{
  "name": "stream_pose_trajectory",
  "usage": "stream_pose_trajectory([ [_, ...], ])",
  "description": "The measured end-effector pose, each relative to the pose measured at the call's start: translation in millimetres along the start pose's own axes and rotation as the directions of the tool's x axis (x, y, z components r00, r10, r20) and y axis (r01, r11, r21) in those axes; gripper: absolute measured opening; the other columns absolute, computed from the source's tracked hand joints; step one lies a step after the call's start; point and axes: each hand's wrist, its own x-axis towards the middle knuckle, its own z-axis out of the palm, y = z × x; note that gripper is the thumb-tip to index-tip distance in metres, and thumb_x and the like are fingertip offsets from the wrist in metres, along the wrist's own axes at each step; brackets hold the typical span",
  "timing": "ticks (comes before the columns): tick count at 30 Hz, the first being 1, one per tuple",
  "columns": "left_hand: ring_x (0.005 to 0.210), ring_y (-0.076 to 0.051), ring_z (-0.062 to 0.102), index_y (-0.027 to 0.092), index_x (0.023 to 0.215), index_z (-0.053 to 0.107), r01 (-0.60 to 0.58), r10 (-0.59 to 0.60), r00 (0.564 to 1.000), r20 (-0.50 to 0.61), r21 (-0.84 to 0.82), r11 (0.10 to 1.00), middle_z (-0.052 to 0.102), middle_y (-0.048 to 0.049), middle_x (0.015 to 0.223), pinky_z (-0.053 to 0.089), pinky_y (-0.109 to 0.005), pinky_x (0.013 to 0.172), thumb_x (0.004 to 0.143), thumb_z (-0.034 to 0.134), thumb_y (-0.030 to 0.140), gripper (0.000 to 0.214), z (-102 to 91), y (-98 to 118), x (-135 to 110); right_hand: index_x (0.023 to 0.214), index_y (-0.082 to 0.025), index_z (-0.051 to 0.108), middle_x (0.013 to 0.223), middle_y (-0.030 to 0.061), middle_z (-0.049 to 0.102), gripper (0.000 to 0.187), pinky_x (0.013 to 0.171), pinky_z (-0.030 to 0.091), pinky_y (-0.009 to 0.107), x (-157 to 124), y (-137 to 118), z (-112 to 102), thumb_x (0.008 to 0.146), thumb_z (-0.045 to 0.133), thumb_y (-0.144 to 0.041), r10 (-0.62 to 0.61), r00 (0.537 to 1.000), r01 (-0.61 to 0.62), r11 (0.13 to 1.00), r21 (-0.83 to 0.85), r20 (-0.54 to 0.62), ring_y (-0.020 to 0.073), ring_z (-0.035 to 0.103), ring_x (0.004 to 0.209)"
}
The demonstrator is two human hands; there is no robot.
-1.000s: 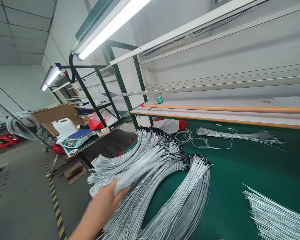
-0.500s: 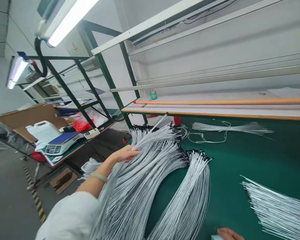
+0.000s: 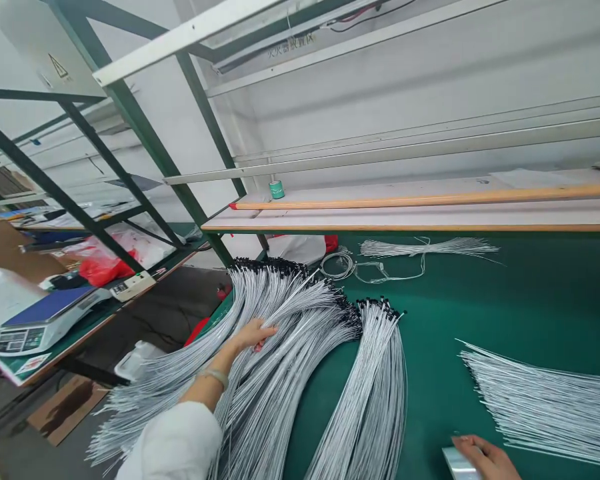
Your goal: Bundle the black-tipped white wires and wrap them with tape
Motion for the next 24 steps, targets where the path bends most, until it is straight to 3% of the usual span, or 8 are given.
stream_pose_trajectory([
  [5, 0.09, -0.03, 0.058, 0.016, 0.077, 0.056, 0.119, -0.073, 0.975, -0.212, 0.216, 0.969, 0.062, -0.0107, 0.083, 0.044, -0.036, 0.072, 0.066, 0.059, 0.05, 0.036, 1.2, -1, -3, 0.058, -0.023, 0.059, 0.052, 0.0048, 0.061, 0.034, 0.052, 0.041, 0.033, 27, -14, -1, 0.065, 0.046, -0.054, -0.015, 0.999, 0.025, 0.961, -0.274, 0.039, 0.0249, 0.057, 0.053],
  [7, 0.096, -0.031, 0.056, 0.016, 0.087, 0.057, 0.129, -0.058, 0.966, -0.253, 0.273, 0.953, 0.061, -0.0131, 0.094, 0.043, -0.036, 0.075, 0.066, 0.061, 0.046, 0.037, 2.5, 3, -7, 0.068, -0.022, 0.061, 0.067, 0.0093, 0.066, 0.035, 0.056, 0.044, 0.035, 38, -19, 1, 0.068, 0.043, -0.052, -0.126, 0.992, 0.118, 0.907, -0.403, 0.007, 0.0271, 0.061, 0.062],
  [9, 0.1, -0.031, 0.054, 0.015, 0.1, 0.054, 0.11, -0.018, 0.96, -0.28, 0.319, 0.941, 0.058, -0.0142, 0.103, 0.042, -0.036, 0.076, 0.066, 0.062, 0.04, 0.042, 5.1, 12, -10, 0.073, -0.02, 0.06, 0.077, 0.0129, 0.066, 0.034, 0.062, 0.046, 0.037, 48, -21, 5, 0.072, 0.039, -0.047, -0.33, 0.944, 0.268, 0.803, -0.533, -0.022, 0.0286, 0.062, 0.07],
  [11, 0.102, -0.03, 0.052, 0.015, 0.112, 0.049, 0.076, 0.036, 0.954, -0.297, 0.357, 0.931, 0.055, -0.0143, 0.108, 0.042, -0.035, 0.076, 0.067, 0.062, 0.035, 0.05, 9.1, 25, -12, 0.076, -0.018, 0.06, 0.078, 0.0139, 0.065, 0.031, 0.064, 0.045, 0.038, 55, -20, 11, 0.076, 0.037, -0.039, -0.52, 0.854, 0.395, 0.651, -0.649, -0.001, 0.0291, 0.06, 0.074],
  [13, 0.104, -0.029, 0.051, 0.016, 0.121, 0.042, 0.03, 0.097, 0.948, -0.302, 0.39, 0.92, 0.053, -0.013, 0.111, 0.042, -0.034, 0.077, 0.069, 0.061, 0.031, 0.057, 14.8, 40, -11, 0.077, -0.018, 0.06, 0.076, 0.0133, 0.064, 0.029, 0.057, 0.044, 0.036, 59, -17, 18, 0.079, 0.035, -0.033, -0.605, 0.795, 0.438, 0.521, -0.732, 0.045, 0.0285, 0.058, 0.072],
  [15, 0.105, -0.028, 0.05, 0.017, 0.128, 0.035, -0.02, 0.159, 0.94, -0.302, 0.416, 0.909, 0.052, -0.0116, 0.113, 0.041, -0.035, 0.081, 0.072, 0.058, 0.029, 0.062, 22.5, 55, -8, 0.077, -0.018, 0.06, 0.077, 0.0124, 0.063, 0.028, 0.051, 0.041, 0.033, 61, -15, 23, 0.081, 0.035, -0.031, -0.631, 0.771, 0.449, 0.442, -0.776, 0.087, 0.0271, 0.057, 0.071],
  [20, 0.101, -0.027, 0.053, 0.018, 0.132, 0.032, -0.121, 0.269, 0.92, -0.284, 0.45, 0.885, 0.056, -0.0111, 0.11, 0.04, -0.037, 0.081, 0.082, 0.042, 0.023, 0.051, 40.4, 71, 6, 0.085, -0.019, 0.06, 0.084, 0.0117, 0.064, 0.027, 0.055, 0.041, 0.034, 59, -11, 26, 0.082, 0.038, -0.035, -0.662, 0.744, 0.438, 0.384, -0.813, 0.089, 0.0269, 0.057, 0.076],
  [24, 0.09, -0.022, 0.06, 0.019, 0.127, 0.037, -0.158, 0.294, 0.915, -0.277, 0.423, 0.892, 0.057, -0.009, 0.117, 0.044, -0.031, 0.074, 0.086, 0.032, 0.018, 0.041, 31.7, 62, 18, 0.091, -0.017, 0.06, 0.087, 0.0122, 0.064, 0.029, 0.056, 0.04, 0.034, 58, -13, 24, 0.082, 0.039, -0.035, -0.651, 0.753, 0.447, 0.398, -0.801, 0.097, 0.0265, 0.058, 0.077],
])
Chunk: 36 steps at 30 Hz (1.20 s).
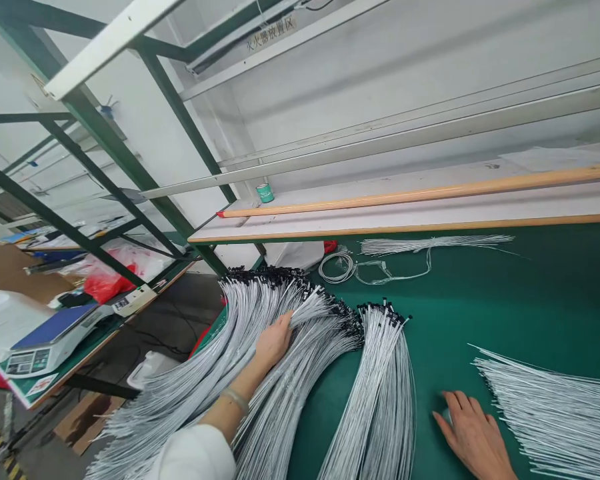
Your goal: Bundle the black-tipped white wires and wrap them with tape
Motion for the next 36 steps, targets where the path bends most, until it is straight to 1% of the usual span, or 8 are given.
stream_pose_trajectory([
  [5, 0.098, -0.024, 0.057, 0.012, 0.131, 0.03, 0.049, -0.051, 0.996, -0.078, -0.025, 0.998, 0.051, -0.013, 0.125, 0.043, -0.029, 0.076, 0.089, 0.027, 0.025, 0.044, -17.1, -27, 18, 0.098, -0.014, 0.059, 0.092, 0.0138, 0.064, 0.033, 0.06, 0.041, 0.036, 0, -1, -4, 0.083, 0.037, -0.033, 0.016, 0.998, -0.015, 1.0, -0.005, 0.067, 0.027, 0.057, 0.081],
  [11, 0.099, -0.032, 0.052, 0.013, 0.13, 0.034, 0.15, -0.133, 0.979, -0.157, 0.108, 0.983, 0.051, -0.017, 0.113, 0.042, -0.037, 0.074, 0.086, 0.036, 0.034, 0.049, -16.8, -20, 28, 0.112, -0.011, 0.054, 0.116, 0.021, 0.056, 0.04, 0.087, 0.027, 0.063, 0, -15, -13, 0.084, 0.034, -0.031, 0.005, 0.997, -0.01, 0.998, -0.058, -0.077, 0.0385, 0.043, 0.114],
  [16, 0.096, -0.033, 0.05, 0.008, 0.125, 0.04, 0.176, -0.119, 0.971, -0.208, 0.284, 0.942, 0.054, -0.018, 0.102, 0.042, -0.039, 0.073, 0.08, 0.048, 0.041, 0.057, -21.4, -2, 27, 0.12, -0.015, 0.049, 0.123, 0.0159, 0.052, 0.041, 0.084, 0.045, 0.041, -5, -45, -20, 0.087, 0.035, -0.034, 0.006, 0.998, -0.022, 0.965, 0.263, 0.065, 0.0297, 0.048, 0.114],
  [22, 0.105, -0.034, 0.046, 0.009, 0.122, 0.042, 0.022, -0.027, 0.918, -0.395, -0.016, 1.0, 0.05, -0.0209, 0.115, 0.041, -0.044, 0.078, 0.082, 0.047, 0.036, 0.049, -16.7, 26, 3, 0.12, -0.015, 0.049, 0.123, 0.0154, 0.05, 0.041, 0.087, 0.047, 0.041, -12, -68, -15, 0.083, 0.036, -0.028, 0.072, 0.959, -0.197, 0.863, 0.465, 0.273, 0.0298, 0.049, 0.113],
  [26, 0.088, -0.023, 0.056, 0.017, 0.092, 0.06, -0.179, 0.117, 0.97, -0.211, -0.306, 0.935, 0.061, -0.0096, 0.088, 0.044, -0.036, 0.08, 0.085, 0.042, 0.033, 0.025, 31.4, 84, -31, 0.12, -0.011, 0.05, 0.122, 0.0175, 0.05, 0.042, 0.09, 0.045, 0.042, -11, -77, -17, 0.082, 0.036, -0.024, 0.059, 0.946, -0.217, 0.845, 0.488, 0.318, 0.0305, 0.048, 0.114],
  [29, 0.101, -0.028, 0.053, 0.011, 0.106, 0.057, 0.057, -0.016, 0.995, 0.102, -0.414, 0.908, 0.06, -0.015, 0.102, 0.041, -0.037, 0.084, 0.081, 0.047, 0.037, 0.037, 73.2, 136, -42, 0.12, -0.007, 0.05, 0.123, 0.0192, 0.049, 0.043, 0.093, 0.043, 0.041, -9, -83, -19, 0.081, 0.036, -0.021, 0.031, 0.941, -0.201, 0.851, 0.484, 0.336, 0.0303, 0.046, 0.116],
  [32, 0.109, -0.035, 0.048, -0.001, 0.123, 0.042, 0.197, -0.126, 0.974, 0.189, -0.43, 0.881, 0.052, -0.025, 0.116, 0.039, -0.042, 0.086, 0.076, 0.055, 0.037, 0.061, 100.3, 172, -36, 0.118, -0.006, 0.051, 0.123, 0.0188, 0.049, 0.043, 0.095, 0.041, 0.04, -9, -88, -21, 0.08, 0.038, -0.018, 0.016, 0.941, -0.19, 0.853, 0.486, 0.339, 0.0289, 0.046, 0.116],
  [36, 0.111, -0.032, 0.048, 0.005, 0.119, 0.046, 0.297, -0.183, 0.946, 0.267, -0.495, 0.816, 0.054, -0.0208, 0.116, 0.035, -0.039, 0.09, 0.074, 0.058, 0.027, 0.051, 111.8, 187, -16, 0.117, -0.007, 0.052, 0.122, 0.0182, 0.051, 0.042, 0.095, 0.041, 0.038, -12, -88, -22, 0.079, 0.038, -0.015, 0.018, 0.939, -0.199, 0.844, 0.499, 0.344, 0.0273, 0.048, 0.114],
])
